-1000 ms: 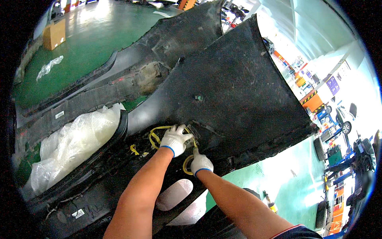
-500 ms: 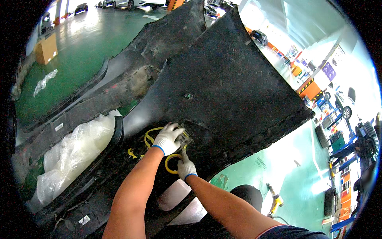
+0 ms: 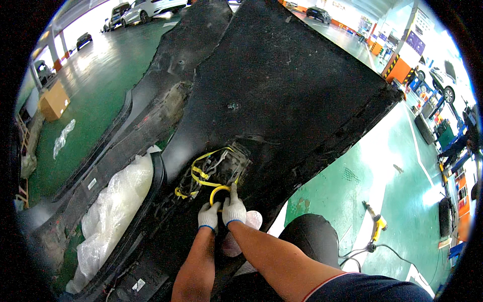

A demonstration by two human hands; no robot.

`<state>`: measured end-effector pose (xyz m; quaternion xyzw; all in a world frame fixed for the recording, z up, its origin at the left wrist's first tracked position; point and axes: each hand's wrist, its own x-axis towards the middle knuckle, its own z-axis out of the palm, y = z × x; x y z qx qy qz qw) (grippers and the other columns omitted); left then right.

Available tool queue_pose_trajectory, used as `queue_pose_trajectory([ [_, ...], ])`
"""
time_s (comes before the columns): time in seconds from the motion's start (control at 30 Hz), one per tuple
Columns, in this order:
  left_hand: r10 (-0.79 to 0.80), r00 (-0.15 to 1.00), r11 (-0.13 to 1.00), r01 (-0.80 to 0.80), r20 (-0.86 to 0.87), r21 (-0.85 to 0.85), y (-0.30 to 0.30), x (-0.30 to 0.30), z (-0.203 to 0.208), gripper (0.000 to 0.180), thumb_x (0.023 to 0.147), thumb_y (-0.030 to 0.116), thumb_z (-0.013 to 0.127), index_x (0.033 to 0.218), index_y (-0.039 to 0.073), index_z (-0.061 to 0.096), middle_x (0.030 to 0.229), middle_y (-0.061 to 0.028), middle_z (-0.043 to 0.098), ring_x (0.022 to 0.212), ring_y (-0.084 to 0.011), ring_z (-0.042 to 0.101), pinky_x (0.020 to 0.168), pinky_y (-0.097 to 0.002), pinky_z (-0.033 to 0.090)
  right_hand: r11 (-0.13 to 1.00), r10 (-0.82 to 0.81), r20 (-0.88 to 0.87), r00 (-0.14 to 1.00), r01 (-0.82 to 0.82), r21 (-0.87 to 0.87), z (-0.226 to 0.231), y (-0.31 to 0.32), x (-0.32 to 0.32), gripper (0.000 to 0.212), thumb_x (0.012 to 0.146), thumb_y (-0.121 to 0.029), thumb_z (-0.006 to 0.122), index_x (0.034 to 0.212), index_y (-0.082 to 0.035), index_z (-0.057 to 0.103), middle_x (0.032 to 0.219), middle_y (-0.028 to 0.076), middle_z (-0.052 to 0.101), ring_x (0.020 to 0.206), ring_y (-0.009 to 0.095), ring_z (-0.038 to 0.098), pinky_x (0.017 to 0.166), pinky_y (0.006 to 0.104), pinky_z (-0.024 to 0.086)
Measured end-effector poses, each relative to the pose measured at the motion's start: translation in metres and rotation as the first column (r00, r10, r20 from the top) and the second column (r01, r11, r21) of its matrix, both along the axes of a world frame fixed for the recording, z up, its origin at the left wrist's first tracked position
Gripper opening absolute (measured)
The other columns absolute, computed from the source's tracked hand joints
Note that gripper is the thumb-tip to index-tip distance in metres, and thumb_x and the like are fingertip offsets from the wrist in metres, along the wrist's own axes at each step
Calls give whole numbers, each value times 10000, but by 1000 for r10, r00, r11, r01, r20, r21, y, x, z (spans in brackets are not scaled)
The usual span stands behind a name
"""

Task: The person walks through a garage and approaches a car bumper lying on the floor. They use yellow tape to secure a bundle of wires on the back of the bumper, wrapping the tape around the wires multiple times to hold them in place.

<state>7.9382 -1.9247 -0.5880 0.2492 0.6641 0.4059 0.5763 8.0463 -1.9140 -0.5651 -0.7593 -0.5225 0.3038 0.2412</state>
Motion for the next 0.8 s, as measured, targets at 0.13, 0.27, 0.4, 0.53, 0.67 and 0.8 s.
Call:
queue_pose_trajectory([
  [0.13,283,946,953,-259,156,-156,-12,-5,-14,671,911,212,763,1467,-57,503,1305,-211,669,1050,-298,684,924,-405,540,999,34,79,996,-31,-39,3,-7,-13,728,1003,-334,584,1647,-230,260,1178,303,666,1061,470,671,913,539,544],
  [0.27,447,820,894,-410,356,-179,-16,-9,-16,466,960,134,717,1371,-24,565,1184,-185,689,992,-315,690,833,-458,573,999,40,154,987,-34,-38,8,-11,-23,785,946,-442,650,1626,-209,334,1189,292,655,1085,455,666,920,533,546],
  [0.4,556,702,827,-523,445,-209,-14,-13,-19,322,1008,128,653,1288,-18,591,1147,-185,683,983,-340,692,814,-490,583,993,92,203,975,-76,-85,14,-9,-27,815,946,-502,650,1619,-161,342,1216,265,651,1123,437,654,939,518,548],
  [0.53,628,564,739,-648,536,-184,-20,-4,-18,314,1041,97,591,1345,25,566,1249,-206,650,1080,-365,671,910,-516,578,985,129,184,974,-104,-138,17,-2,-29,831,975,-528,600,1627,-110,301,1241,260,656,1154,421,649,950,511,548],
  [0.67,597,491,669,-741,634,-55,-29,-1,-4,387,1046,78,577,1417,23,483,1263,-214,639,1088,-386,670,919,-540,573,962,234,132,963,-210,-176,26,6,-44,594,1003,-520,538,1417,-95,569,1264,268,653,1173,432,637,932,513,548],
  [0.8,589,481,623,-782,649,15,-19,-21,19,317,1036,78,605,1332,2,523,1215,-204,650,1078,-368,685,921,-511,586,964,254,96,963,-244,-102,42,20,-63,454,984,-497,549,1149,-113,726,1125,208,730,1059,411,686,883,510,556],
])
